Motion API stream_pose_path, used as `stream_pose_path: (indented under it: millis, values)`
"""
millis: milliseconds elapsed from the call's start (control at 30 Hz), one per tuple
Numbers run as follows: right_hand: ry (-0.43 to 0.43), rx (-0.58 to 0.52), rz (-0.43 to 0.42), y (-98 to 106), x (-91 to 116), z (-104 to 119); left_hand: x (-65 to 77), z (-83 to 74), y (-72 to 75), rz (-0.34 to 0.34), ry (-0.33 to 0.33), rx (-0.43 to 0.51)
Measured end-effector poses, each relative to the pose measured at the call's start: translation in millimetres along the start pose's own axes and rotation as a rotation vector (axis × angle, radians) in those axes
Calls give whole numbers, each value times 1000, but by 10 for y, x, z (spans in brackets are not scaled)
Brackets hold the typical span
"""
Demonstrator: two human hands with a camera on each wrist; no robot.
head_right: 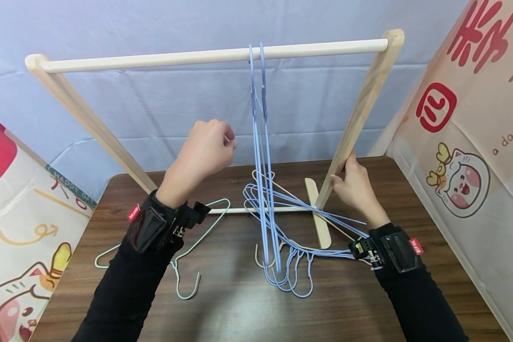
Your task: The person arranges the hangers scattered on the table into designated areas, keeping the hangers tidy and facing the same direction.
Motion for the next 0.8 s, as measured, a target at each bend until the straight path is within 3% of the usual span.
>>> stream_pose_path:
  millis: [433,800]
  values:
    - [-4,11,-1,3,10,-6,60,407,-220,38,56,-47]
    - [-7,2,9,-2,8,-8,173,956,-516,170,201,-50]
Point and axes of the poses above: each hand's wrist, its own x-axis away from the middle knuckle, its own y-axis out of the back of the hand, z = x × y, the point moved 7 cm from there along -x, towards the middle knuckle, and after that the axes turned 11 degrees about y, right-handed, at the moved point
